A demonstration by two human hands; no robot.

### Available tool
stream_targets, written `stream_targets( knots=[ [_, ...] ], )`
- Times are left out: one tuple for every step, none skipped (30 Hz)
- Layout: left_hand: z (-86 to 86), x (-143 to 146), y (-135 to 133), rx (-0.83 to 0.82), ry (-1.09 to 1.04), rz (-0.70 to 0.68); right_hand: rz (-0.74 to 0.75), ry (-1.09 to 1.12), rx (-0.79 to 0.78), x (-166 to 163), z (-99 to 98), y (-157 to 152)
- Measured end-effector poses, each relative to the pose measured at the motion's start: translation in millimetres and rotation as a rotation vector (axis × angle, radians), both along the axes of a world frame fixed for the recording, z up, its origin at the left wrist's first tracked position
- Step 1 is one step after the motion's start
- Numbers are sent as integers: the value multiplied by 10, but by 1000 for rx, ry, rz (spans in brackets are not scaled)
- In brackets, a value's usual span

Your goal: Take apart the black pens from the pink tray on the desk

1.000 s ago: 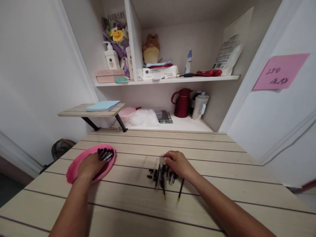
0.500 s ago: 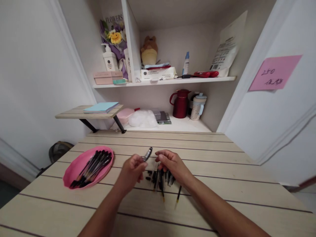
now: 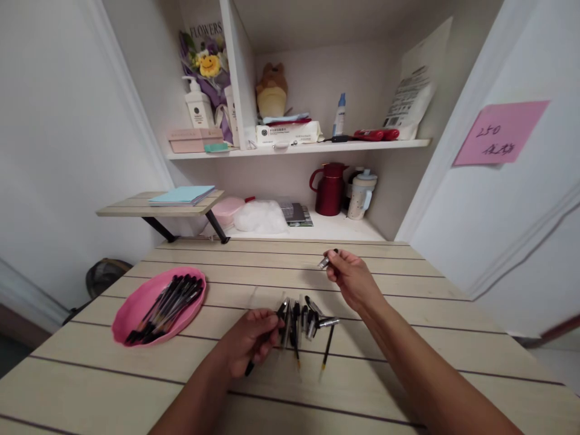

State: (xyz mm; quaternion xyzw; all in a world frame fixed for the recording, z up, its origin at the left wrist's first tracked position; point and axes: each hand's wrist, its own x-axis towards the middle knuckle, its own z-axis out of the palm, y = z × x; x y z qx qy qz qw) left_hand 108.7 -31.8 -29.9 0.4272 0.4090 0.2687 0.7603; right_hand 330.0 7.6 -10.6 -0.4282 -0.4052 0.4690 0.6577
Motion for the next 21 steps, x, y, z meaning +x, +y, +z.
stream_targets(
  knots=[
    [-21, 0, 14, -2, -10, 25, 22, -106, -39, 20, -11, 2],
    [-40, 4, 30, -2, -24, 49, 50, -233, -86, 8, -37, -6],
    [-56, 7, 46, 1, -38, 72, 79, -375, -134, -31, -75, -22],
    [-67, 8, 61, 4, -50, 97, 108, -523, -168, -89, -119, -44],
    [-75, 5, 73, 6, -58, 124, 130, -672, -182, -159, -165, -68],
    [-79, -2, 82, 9, -65, 153, 140, -818, -177, -231, -207, -93],
    [-82, -12, 89, 10, -69, 183, 139, -954, -163, -297, -241, -118],
    [-85, -23, 92, 10, -71, 208, 134, -1072, -149, -352, -266, -139],
    [-87, -32, 94, 11, -73, 227, 131, -1167, -141, -391, -280, -158],
    [-92, -38, 93, 16, -74, 236, 136, -1235, -142, -414, -283, -172],
    [-98, -40, 90, 23, -75, 235, 146, -1274, -151, -421, -278, -181],
    [-106, -37, 85, 30, -74, 228, 155, -1286, -157, -415, -266, -186],
    [-115, -30, 80, 37, -74, 216, 154, -1273, -148, -398, -250, -186],
    [-123, -19, 74, 44, -75, 202, 142, -1241, -127, -377, -231, -182],
    [-131, -5, 67, 48, -79, 189, 126, -1188, -100, -356, -213, -177],
    [-136, 10, 59, 48, -83, 177, 117, -1113, -80, -342, -199, -170],
    [-139, 25, 52, 45, -87, 170, 126, -1016, -76, -337, -191, -165],
    [-141, 41, 43, 42, -91, 166, 156, -902, -90, -346, -190, -163],
    [-141, 56, 35, 40, -94, 163, 199, -781, -120, -368, -198, -164],
    [-141, 71, 25, 40, -96, 163, 246, -662, -155, -402, -212, -170],
    [-142, 85, 16, 42, -94, 165, 285, -556, -186, -444, -232, -179]
  ],
)
